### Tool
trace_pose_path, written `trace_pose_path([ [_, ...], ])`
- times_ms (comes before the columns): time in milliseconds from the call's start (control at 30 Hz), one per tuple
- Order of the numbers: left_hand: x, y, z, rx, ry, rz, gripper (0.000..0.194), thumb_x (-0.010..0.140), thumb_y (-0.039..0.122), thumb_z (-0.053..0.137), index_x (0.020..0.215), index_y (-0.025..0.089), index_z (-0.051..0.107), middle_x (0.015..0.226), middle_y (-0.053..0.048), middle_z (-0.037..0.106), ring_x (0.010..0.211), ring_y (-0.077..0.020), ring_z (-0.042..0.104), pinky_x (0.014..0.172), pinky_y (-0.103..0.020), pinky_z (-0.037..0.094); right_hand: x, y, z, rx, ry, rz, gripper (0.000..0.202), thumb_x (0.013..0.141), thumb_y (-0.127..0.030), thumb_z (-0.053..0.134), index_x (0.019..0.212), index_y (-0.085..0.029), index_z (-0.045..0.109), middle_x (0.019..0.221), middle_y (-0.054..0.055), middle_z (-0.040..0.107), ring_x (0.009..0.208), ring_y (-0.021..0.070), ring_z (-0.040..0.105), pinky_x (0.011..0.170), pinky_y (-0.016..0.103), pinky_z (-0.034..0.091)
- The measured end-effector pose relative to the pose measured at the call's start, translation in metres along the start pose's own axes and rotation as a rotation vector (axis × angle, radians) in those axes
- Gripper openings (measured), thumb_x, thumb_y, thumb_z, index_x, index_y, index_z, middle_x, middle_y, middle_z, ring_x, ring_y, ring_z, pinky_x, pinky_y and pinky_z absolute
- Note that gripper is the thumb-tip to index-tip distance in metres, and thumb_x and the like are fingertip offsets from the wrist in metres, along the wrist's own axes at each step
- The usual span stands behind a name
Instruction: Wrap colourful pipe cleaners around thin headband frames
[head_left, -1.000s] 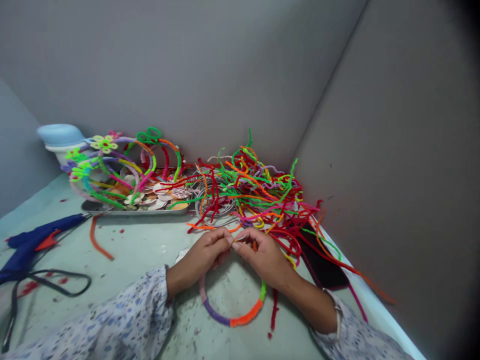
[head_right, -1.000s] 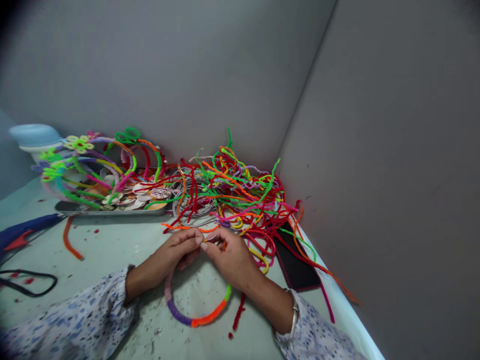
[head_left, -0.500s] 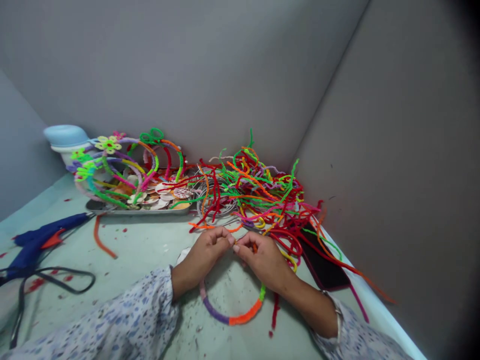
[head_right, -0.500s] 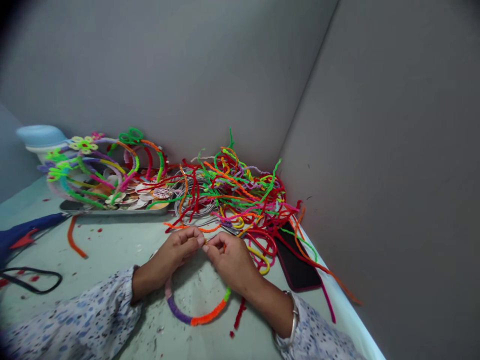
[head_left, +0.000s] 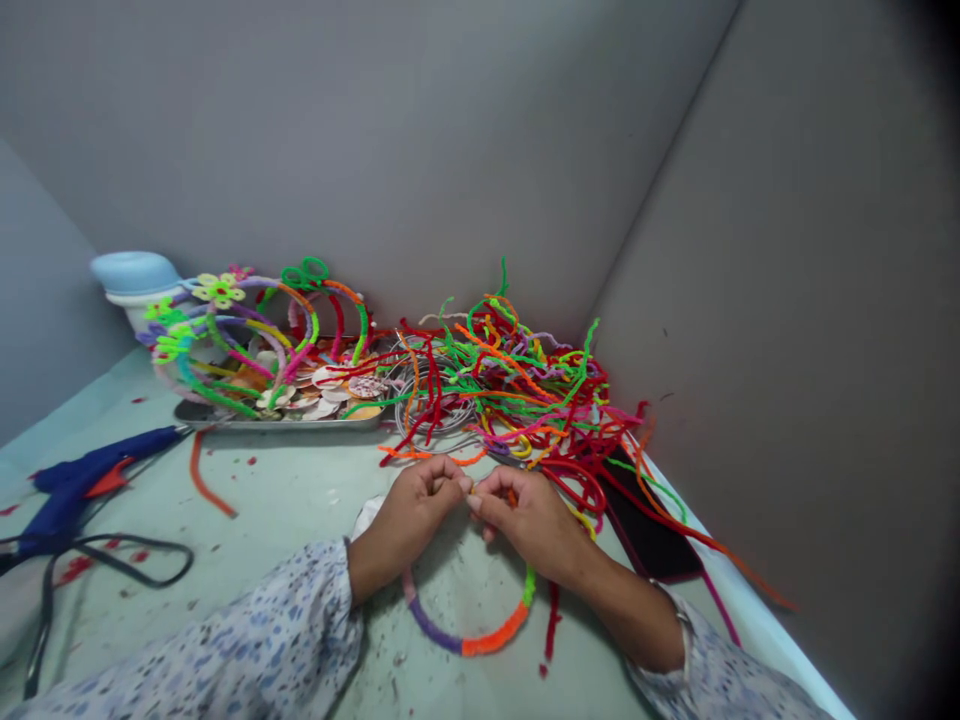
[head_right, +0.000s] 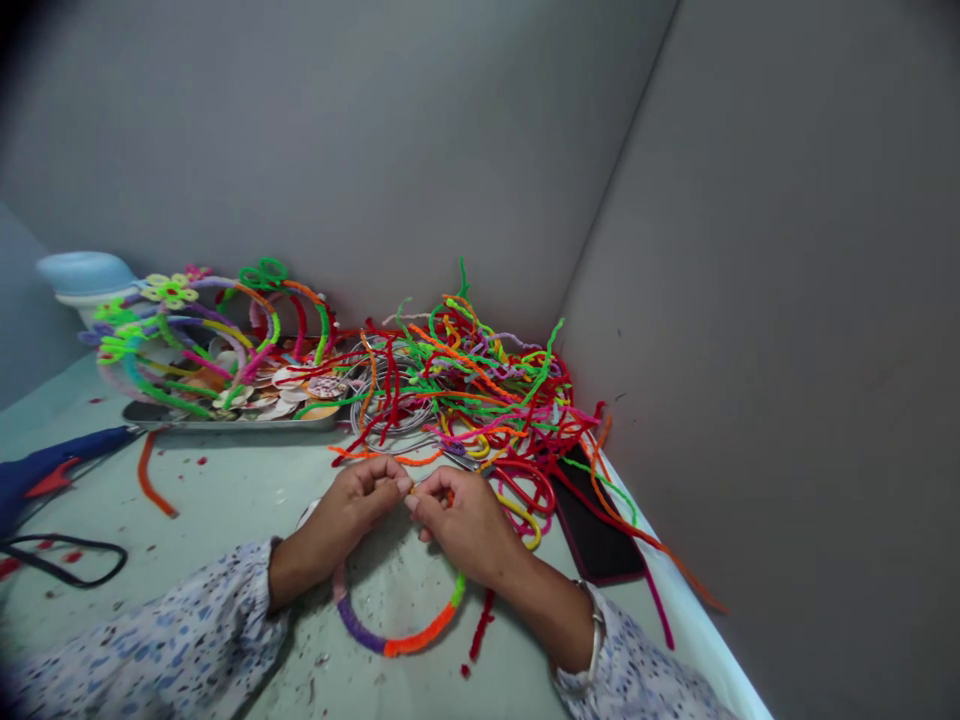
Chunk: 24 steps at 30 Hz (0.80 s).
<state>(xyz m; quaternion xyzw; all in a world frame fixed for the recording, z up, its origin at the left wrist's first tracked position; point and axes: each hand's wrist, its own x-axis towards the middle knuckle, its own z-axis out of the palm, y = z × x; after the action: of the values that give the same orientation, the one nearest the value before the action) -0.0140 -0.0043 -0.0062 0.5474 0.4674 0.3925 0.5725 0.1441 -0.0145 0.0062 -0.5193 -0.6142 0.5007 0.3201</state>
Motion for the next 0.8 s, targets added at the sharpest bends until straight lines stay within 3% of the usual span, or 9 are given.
trace_pose_path([
  [233,0.001,-0.001,-0.002,0.019,-0.018,0.044,0.017,0.079,0.032,0.056,0.074,0.016,0.058,0.058,0.004,0.05,0.049,-0.0086,0.037,0.047,-0.02,0.026,0.001,0.0,0.0,-0.011,0.002,-0.013,0.012,0.077,-0.026,0.055,0.069,-0.017,0.056,0.052,-0.003,0.056,0.046,0.0094,0.048,0.046,0.02,0.035],
  [400,0.001,-0.001,-0.003,0.017,-0.028,0.043,0.019,0.08,0.036,0.054,0.081,0.017,0.058,0.051,0.007,0.04,0.043,-0.0075,0.029,0.043,-0.019,0.021,0.004,-0.001,-0.002,-0.034,0.013,-0.047,0.011,0.078,-0.027,0.055,0.071,-0.018,0.055,0.055,-0.004,0.054,0.049,0.0094,0.045,0.047,0.021,0.035],
  [667,0.003,0.0,-0.006,-0.124,-0.063,0.04,0.017,0.081,0.034,0.051,0.08,0.017,0.054,0.055,0.006,0.04,0.046,-0.0077,0.034,0.042,-0.018,0.028,0.007,0.009,-0.005,-0.114,0.163,-0.183,0.017,0.082,-0.035,0.054,0.088,-0.02,0.058,0.069,-0.001,0.057,0.06,0.0129,0.051,0.055,0.024,0.04],
  [800,0.006,0.001,-0.008,-0.258,-0.081,0.005,0.011,0.079,0.027,0.053,0.079,0.016,0.052,0.057,0.005,0.043,0.048,-0.0075,0.038,0.043,-0.017,0.03,0.003,0.01,-0.001,-0.165,0.263,-0.252,0.015,0.083,-0.03,0.053,0.094,-0.021,0.056,0.079,0.002,0.06,0.067,0.015,0.054,0.062,0.026,0.044],
])
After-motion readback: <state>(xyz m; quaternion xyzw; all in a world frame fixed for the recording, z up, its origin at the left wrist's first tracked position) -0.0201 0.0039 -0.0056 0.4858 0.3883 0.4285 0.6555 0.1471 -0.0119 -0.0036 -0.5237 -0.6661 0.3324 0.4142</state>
